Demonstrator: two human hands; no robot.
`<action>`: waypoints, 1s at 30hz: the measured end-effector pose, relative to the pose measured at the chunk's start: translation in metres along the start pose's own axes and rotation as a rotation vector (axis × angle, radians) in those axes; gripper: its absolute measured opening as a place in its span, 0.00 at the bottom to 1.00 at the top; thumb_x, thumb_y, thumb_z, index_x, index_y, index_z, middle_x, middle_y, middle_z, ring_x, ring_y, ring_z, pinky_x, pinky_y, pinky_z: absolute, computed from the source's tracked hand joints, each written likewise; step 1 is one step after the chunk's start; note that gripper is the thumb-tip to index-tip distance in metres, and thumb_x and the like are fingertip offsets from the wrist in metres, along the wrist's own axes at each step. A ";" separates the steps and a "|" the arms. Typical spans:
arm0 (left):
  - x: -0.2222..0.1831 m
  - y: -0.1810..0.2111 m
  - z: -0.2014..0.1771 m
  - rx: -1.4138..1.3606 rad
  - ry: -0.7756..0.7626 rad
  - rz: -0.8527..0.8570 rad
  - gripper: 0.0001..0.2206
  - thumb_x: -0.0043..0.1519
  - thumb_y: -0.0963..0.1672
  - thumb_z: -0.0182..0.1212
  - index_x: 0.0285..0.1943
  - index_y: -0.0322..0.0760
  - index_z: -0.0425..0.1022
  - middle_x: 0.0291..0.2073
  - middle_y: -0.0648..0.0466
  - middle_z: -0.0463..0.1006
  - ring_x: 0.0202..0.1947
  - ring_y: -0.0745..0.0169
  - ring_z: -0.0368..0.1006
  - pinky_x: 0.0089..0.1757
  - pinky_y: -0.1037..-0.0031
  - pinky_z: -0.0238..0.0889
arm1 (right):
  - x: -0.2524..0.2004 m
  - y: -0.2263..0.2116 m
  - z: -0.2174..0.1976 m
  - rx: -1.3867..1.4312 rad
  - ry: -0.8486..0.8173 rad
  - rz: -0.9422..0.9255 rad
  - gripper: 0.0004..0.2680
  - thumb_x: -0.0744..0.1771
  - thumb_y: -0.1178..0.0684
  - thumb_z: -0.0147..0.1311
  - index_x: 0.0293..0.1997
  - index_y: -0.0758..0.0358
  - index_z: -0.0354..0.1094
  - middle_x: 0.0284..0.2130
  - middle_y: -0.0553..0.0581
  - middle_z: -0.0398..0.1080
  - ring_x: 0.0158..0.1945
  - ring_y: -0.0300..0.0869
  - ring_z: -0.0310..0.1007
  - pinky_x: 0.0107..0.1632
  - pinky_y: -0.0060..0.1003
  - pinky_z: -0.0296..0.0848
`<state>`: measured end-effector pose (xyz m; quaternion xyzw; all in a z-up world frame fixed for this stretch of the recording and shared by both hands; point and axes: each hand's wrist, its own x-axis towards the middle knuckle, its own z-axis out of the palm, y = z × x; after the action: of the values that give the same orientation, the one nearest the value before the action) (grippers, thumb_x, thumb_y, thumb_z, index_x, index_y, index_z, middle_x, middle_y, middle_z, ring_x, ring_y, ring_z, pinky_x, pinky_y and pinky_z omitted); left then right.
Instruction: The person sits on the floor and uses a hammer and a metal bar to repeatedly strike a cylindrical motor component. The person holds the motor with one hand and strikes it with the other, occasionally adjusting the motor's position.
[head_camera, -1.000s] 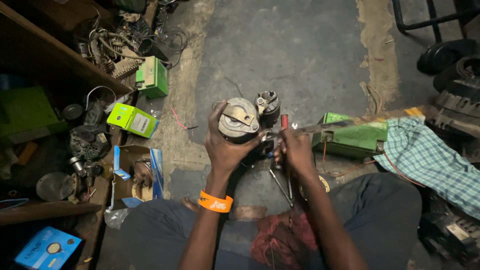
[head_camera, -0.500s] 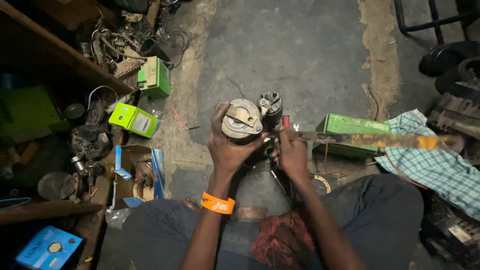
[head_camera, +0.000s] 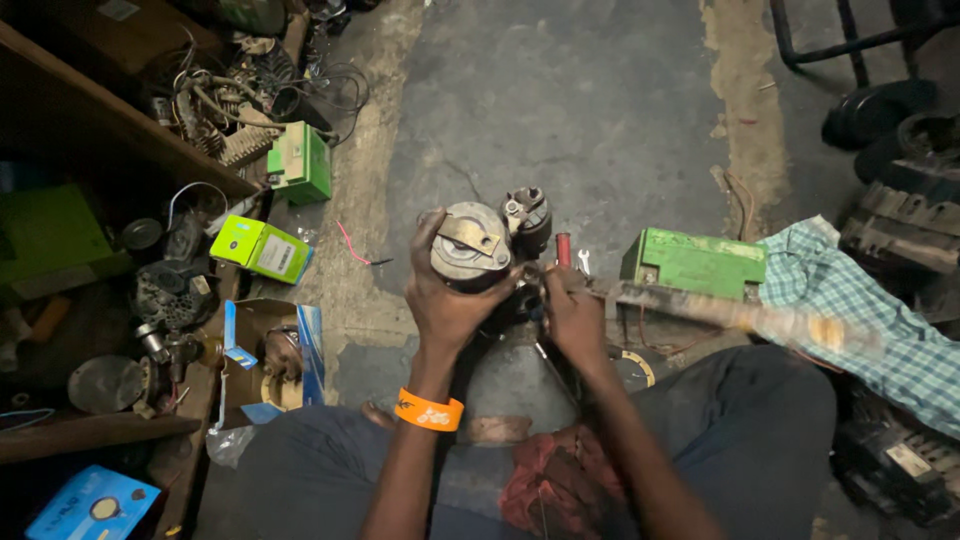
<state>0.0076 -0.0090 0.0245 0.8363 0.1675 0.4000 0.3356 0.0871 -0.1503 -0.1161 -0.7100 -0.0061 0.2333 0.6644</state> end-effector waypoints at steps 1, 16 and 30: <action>0.000 0.000 0.000 -0.004 0.006 0.013 0.49 0.43 0.51 0.85 0.73 0.39 0.58 0.64 0.40 0.72 0.63 0.43 0.74 0.60 0.60 0.70 | -0.002 0.001 0.004 0.006 0.015 0.000 0.15 0.73 0.46 0.48 0.34 0.68 0.72 0.19 0.56 0.64 0.21 0.41 0.63 0.26 0.40 0.62; -0.002 -0.004 -0.001 0.011 0.023 0.042 0.49 0.43 0.50 0.86 0.72 0.39 0.59 0.65 0.40 0.72 0.65 0.42 0.72 0.62 0.60 0.68 | -0.039 -0.013 0.033 -0.260 0.140 -0.558 0.13 0.72 0.53 0.41 0.35 0.67 0.70 0.22 0.63 0.69 0.26 0.51 0.72 0.32 0.47 0.68; 0.003 0.009 -0.004 0.023 0.050 0.039 0.46 0.44 0.49 0.85 0.72 0.40 0.60 0.63 0.42 0.74 0.64 0.43 0.73 0.61 0.59 0.69 | -0.038 -0.025 0.033 -0.204 0.130 -0.538 0.13 0.72 0.50 0.44 0.33 0.67 0.70 0.19 0.61 0.65 0.22 0.46 0.67 0.29 0.43 0.66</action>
<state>0.0068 -0.0124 0.0342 0.8329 0.1640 0.4254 0.3139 0.0496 -0.1281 -0.0801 -0.7595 -0.1751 0.0008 0.6264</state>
